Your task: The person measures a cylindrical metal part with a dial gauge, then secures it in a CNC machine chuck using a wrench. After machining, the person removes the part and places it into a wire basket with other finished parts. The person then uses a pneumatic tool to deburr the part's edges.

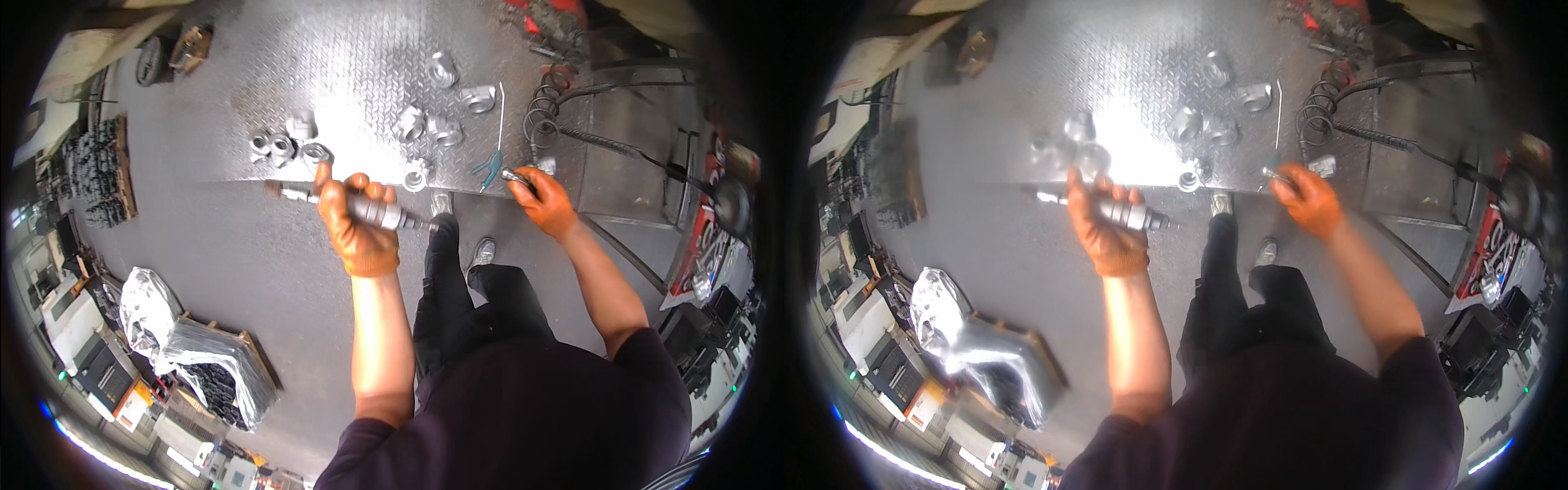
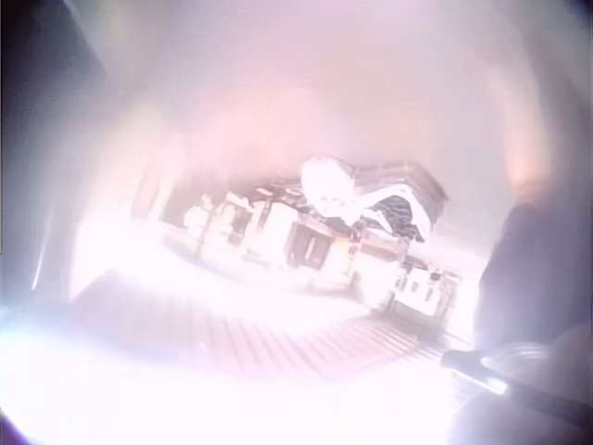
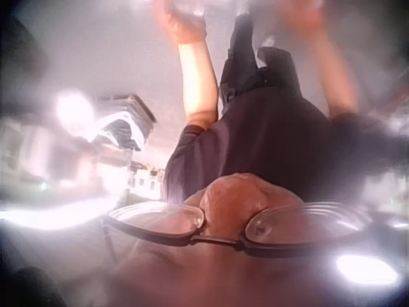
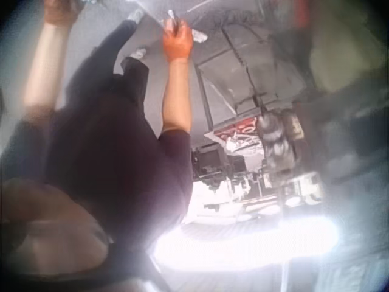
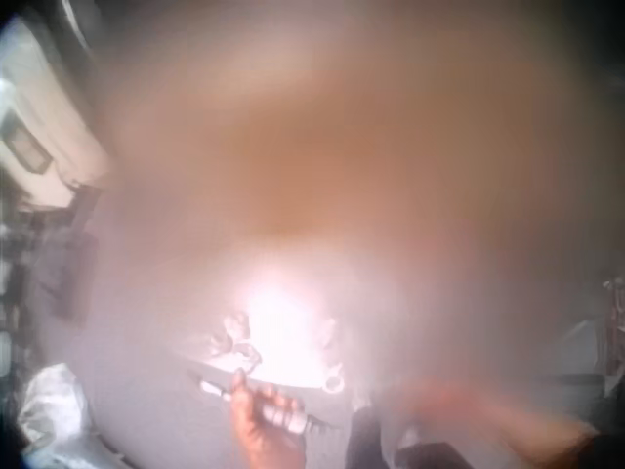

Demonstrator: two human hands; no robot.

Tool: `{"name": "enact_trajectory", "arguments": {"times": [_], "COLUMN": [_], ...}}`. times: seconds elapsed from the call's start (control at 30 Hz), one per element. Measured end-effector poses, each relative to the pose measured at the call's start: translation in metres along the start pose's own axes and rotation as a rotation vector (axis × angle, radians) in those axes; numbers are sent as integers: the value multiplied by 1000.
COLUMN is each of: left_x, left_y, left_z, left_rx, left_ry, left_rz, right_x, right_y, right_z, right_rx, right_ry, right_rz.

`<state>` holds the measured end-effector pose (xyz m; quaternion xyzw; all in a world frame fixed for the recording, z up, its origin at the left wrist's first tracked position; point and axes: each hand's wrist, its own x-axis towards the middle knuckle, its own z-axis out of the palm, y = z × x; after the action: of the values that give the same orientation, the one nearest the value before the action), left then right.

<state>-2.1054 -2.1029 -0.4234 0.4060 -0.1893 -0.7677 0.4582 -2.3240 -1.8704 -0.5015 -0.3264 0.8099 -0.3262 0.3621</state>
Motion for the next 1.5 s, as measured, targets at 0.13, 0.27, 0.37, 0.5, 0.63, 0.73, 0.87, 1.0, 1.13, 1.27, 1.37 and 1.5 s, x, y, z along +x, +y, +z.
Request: {"name": "enact_trajectory", "arguments": {"times": [0.13,0.27,0.37,0.5,0.63,0.73,0.87,1.0,1.13,1.27,1.37,1.5], "left_x": [-35,-138,-190,-257,-318,-346,-376,-401,-400,-407,-411,-408], "left_y": [30,61,68,63,60,63,72,77,80,90,90,93], "left_z": [85,187,212,230,246,249,253,263,257,259,258,259], "left_rx": [-114,-235,-297,-327,-239,-207,-193,-232,-122,-55,-26,-6], "left_ry": [-218,-301,-417,-579,-656,-764,-877,-904,-901,-894,-861,-823], "left_rz": [39,11,-31,-86,-52,-57,-84,-70,-25,6,32,61], "right_x": [-68,-160,-217,-285,-334,-366,-388,-398,-392,-400,-383,-368], "right_y": [-114,-184,-202,-204,-203,-201,-201,-214,-212,-232,-225,-210], "right_z": [-85,-133,-157,-177,-188,-188,-187,-183,-184,-182,-169,-175], "right_rx": [-290,-265,-184,-122,-103,-186,-371,-222,-288,367,277,-353], "right_ry": [264,378,540,581,688,746,859,854,851,514,697,953], "right_rz": [-679,-672,-703,-694,-740,-791,-931,-915,-994,-496,-755,-1058]}}
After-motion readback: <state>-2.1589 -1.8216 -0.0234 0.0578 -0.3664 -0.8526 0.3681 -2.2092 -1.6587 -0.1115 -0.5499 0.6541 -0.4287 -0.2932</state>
